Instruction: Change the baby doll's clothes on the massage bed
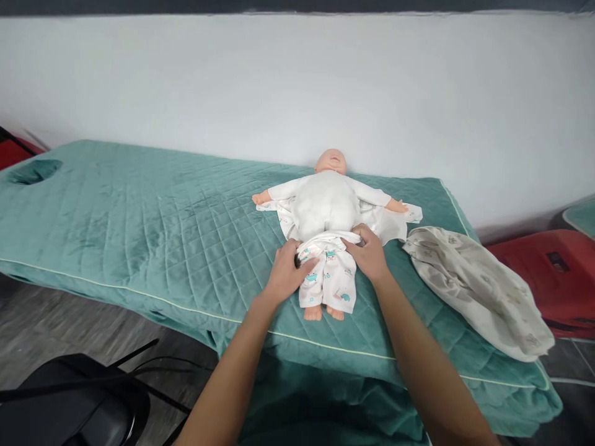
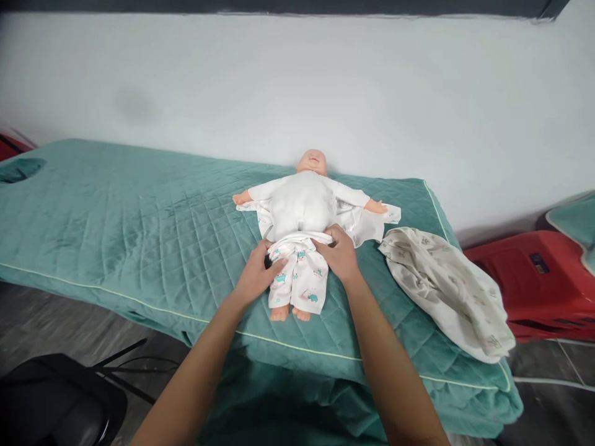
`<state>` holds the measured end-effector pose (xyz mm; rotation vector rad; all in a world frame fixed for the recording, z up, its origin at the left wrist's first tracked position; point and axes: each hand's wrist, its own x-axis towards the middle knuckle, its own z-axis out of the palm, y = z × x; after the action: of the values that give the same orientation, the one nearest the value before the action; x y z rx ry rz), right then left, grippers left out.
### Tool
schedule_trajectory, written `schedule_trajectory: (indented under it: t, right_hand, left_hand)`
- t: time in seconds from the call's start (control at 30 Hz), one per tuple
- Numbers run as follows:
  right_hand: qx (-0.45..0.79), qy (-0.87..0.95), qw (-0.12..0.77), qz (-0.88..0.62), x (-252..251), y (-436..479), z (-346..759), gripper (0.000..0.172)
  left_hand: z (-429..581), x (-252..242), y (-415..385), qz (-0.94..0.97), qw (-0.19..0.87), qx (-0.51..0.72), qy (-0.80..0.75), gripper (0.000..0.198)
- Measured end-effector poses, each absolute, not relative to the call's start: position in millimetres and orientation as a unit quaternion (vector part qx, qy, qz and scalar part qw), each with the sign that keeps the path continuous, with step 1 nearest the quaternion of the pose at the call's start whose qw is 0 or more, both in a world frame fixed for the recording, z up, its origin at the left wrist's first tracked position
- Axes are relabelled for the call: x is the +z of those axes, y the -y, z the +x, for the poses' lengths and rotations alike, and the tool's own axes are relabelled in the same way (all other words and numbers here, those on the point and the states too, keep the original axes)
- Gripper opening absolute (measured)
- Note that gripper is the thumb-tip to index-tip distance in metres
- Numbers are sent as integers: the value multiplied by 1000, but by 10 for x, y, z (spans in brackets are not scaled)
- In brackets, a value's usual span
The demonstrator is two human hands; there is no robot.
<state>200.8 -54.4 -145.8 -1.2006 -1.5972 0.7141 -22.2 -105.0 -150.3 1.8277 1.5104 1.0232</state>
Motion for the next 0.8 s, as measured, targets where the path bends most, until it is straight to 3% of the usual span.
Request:
schedule_trajectory:
  t: [0.13, 0.23, 0.37, 0.8]
  right_hand:
    - [312, 647, 482, -503, -1442, 757, 1998, 36]
    - [338, 654, 455, -501, -1464, 1018, 2000, 42]
    - [357, 660, 445, -489, -1516, 1255, 1987, 38]
    - [363, 599, 453, -552, -1514, 1098, 1860, 47]
  left_hand:
    - [-217, -1524, 1043, 681, 280, 373, -564, 37]
    - [-221, -1543, 1020, 684, 279, 382, -556, 31]
    - [-230, -1561, 1019, 689, 272, 392, -546, 23]
    - [-191, -1557, 1062, 664, 263, 412, -566, 26]
